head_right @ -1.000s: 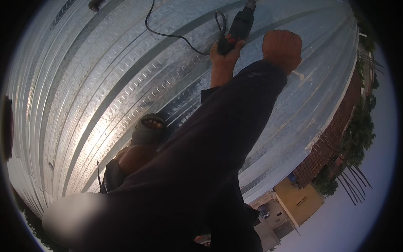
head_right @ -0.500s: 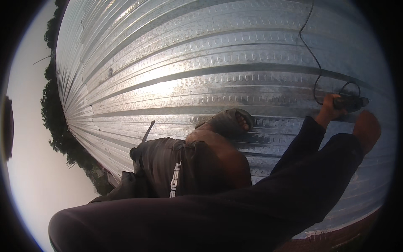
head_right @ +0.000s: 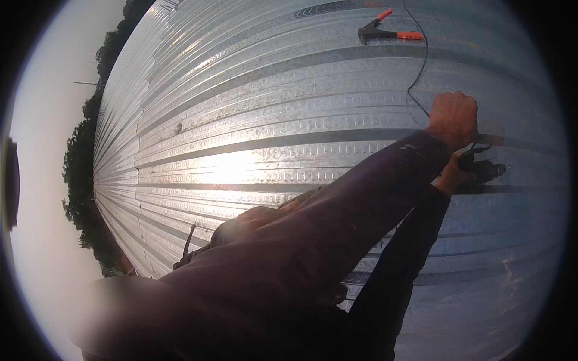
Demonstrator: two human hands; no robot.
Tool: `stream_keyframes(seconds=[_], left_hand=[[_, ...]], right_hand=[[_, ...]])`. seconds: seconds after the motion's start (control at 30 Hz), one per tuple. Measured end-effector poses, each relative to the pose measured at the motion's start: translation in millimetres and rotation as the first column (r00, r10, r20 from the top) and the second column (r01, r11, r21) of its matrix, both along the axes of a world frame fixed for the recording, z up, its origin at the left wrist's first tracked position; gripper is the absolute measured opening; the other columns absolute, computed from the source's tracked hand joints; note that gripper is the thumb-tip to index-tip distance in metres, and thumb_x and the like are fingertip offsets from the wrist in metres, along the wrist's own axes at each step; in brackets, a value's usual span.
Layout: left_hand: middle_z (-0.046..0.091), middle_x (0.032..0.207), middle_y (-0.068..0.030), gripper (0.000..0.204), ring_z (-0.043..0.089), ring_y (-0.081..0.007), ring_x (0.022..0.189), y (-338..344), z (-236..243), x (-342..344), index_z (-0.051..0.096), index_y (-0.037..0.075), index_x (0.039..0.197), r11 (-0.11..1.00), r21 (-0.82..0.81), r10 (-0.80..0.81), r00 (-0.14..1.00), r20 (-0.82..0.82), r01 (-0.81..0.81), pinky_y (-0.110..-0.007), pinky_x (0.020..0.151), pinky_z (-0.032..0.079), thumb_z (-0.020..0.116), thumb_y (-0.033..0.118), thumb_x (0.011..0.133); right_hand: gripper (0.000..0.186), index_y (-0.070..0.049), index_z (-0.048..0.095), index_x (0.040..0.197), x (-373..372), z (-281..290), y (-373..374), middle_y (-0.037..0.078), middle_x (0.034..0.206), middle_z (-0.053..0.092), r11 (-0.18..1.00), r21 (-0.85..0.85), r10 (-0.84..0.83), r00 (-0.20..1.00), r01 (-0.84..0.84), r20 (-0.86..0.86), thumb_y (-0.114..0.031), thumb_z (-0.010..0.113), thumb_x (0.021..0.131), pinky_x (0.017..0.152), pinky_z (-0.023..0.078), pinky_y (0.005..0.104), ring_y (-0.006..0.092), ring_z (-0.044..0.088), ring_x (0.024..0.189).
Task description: The person uses a power drill to fasten metal roofing sheets to a roof structure. They repeatedly drill holes and secure the sheets with screws, moving along the roof surface to complete the installation.
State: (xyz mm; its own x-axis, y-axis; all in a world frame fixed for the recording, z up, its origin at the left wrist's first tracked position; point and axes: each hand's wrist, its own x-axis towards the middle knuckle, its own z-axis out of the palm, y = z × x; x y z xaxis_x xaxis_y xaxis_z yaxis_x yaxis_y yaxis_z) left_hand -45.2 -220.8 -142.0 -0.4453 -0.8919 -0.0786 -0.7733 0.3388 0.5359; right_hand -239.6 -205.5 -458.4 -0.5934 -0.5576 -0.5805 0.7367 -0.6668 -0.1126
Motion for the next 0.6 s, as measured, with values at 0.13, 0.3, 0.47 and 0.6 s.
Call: stream_keyframes(seconds=[0.13, 0.3, 0.47, 0.6], left_hand=[[0.075, 0.088, -0.0206, 0.035, 0.073, -0.0363, 0.091, -54.4, 27.5, 85.7, 0.077, 0.003, 0.099, 0.957, -0.179, 0.201, 0.965, -0.167, -0.23, -0.046, 0.083, 0.056, 0.062, 0.031, 0.085], [0.075, 0.098, -0.0214, 0.046, 0.072, -0.0306, 0.091, -77.3, 115.9, 210.1, 0.075, 0.002, 0.113, 0.864, -0.444, 0.308, 0.947, 0.093, -0.238, -0.042, 0.085, 0.054, 0.066, 0.04, 0.089], [0.065, 0.072, -0.0091, 0.04, 0.06, -0.0142, 0.067, 23.0, 102.8, 372.0, 0.073, -0.006, 0.103, 0.911, -0.247, 0.349, 0.936, 0.035, -0.331, -0.033, 0.064, 0.047, 0.064, 0.031, 0.091], [0.065, 0.073, -0.0075, 0.034, 0.058, -0.0143, 0.067, 93.9, 23.6, 430.3, 0.073, -0.006, 0.095, 0.872, 0.037, 0.488, 0.86, -0.15, -0.489, -0.032, 0.063, 0.045, 0.068, 0.027, 0.089]], right_hand=[[0.047, -0.018, 0.059, 0.089, 12.5, -58.1, -24.3, 0.0, 0.085, 0.064, 0.987, -0.115, -0.109, 0.994, 0.111, 0.024, -0.065, 0.061, 0.093, 0.083, 0.055, 0.0376, 0.0179, 0.064, 0.081], [0.044, -0.019, 0.058, 0.091, 25.1, -34.3, -26.5, -0.002, 0.09, 0.063, 0.965, -0.16, -0.177, 0.967, 0.207, 0.182, -0.063, 0.063, 0.093, 0.085, 0.054, 0.0381, 0.0164, 0.063, 0.086], [0.039, -0.02, 0.059, 0.094, 79.0, 26.5, 14.7, -0.005, 0.095, 0.062, 0.992, 0.06, -0.123, 0.924, 0.109, 0.362, -0.058, 0.066, 0.093, 0.088, 0.054, 0.0393, 0.0167, 0.063, 0.093], [0.041, -0.017, 0.058, 0.101, 57.1, 38.6, 12.8, -0.001, 0.107, 0.064, 0.994, -0.026, -0.098, 0.951, 0.11, 0.292, -0.056, 0.066, 0.094, 0.093, 0.055, 0.0428, 0.0198, 0.065, 0.102]])
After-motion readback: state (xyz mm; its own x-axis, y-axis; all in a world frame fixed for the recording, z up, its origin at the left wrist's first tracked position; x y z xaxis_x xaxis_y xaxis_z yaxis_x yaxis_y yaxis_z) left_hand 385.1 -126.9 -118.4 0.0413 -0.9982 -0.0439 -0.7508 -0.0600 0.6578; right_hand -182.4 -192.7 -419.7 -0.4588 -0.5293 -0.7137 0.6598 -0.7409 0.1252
